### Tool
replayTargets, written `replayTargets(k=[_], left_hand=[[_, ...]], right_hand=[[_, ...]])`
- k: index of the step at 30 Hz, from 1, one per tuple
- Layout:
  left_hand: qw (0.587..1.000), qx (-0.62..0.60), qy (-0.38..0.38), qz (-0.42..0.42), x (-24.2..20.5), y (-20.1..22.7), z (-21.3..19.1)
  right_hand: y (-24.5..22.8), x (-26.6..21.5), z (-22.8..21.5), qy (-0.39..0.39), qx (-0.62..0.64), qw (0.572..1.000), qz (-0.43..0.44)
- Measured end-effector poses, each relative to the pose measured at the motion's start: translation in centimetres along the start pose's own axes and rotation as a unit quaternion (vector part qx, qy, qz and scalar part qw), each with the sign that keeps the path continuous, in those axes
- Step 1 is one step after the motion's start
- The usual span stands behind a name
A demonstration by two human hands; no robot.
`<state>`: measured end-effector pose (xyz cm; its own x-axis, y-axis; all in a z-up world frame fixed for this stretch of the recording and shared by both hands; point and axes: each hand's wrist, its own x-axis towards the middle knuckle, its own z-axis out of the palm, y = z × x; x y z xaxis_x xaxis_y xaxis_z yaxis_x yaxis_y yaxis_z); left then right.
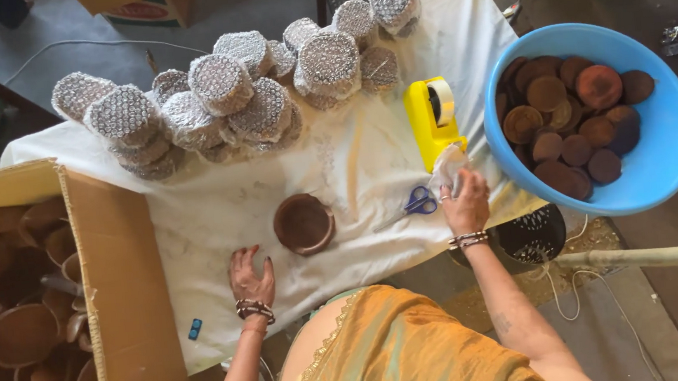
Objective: The person wraps individual clay bowls in bubble wrap and secures them with tape, then wipes a bowl with a cloth and place it with other unwrapped bowls in a basin.
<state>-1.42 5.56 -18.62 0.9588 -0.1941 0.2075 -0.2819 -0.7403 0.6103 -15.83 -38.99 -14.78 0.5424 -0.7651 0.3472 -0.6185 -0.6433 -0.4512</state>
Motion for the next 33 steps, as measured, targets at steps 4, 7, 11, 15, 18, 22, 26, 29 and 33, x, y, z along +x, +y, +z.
replayTargets(k=[4,7,11,15,18,22,26,29,33], left_hand=[[0.996,0.076,0.015,0.041,-1.1,-1.0,0.8],[0.986,0.151,0.006,0.069,-1.8,-1.7,1.3],[0.982,0.178,0.005,0.061,-2.2,-1.9,1.7],[0.977,0.204,0.013,0.053,-2.3,-2.4,2.1],[0.976,0.211,0.014,0.057,-2.2,-1.9,1.7],[0.979,0.194,0.023,0.058,-2.2,-2.0,1.9],[0.973,0.225,0.008,0.049,-2.0,-2.8,2.6],[0.974,0.222,0.013,0.04,-2.3,-2.9,2.7],[0.978,0.203,0.012,0.04,-2.3,-2.6,2.8]], right_hand=[[2.2,-0.6,2.6,-0.126,-0.085,0.988,-0.018],[2.5,-0.7,2.9,-0.091,-0.082,0.986,-0.114],[1.2,0.4,0.6,-0.088,-0.036,0.989,-0.111],[-1.2,2.3,-3.6,-0.07,0.014,0.988,-0.134],[0.1,4.0,-4.3,-0.006,0.049,0.981,-0.187],[0.6,7.4,-7.9,0.063,0.139,0.974,-0.165],[-1.7,8.6,-11.5,0.07,0.204,0.97,-0.114],[-2.6,7.2,-9.8,0.021,0.202,0.973,-0.11],[-4.5,5.0,-7.3,-0.03,0.125,0.966,-0.225]])
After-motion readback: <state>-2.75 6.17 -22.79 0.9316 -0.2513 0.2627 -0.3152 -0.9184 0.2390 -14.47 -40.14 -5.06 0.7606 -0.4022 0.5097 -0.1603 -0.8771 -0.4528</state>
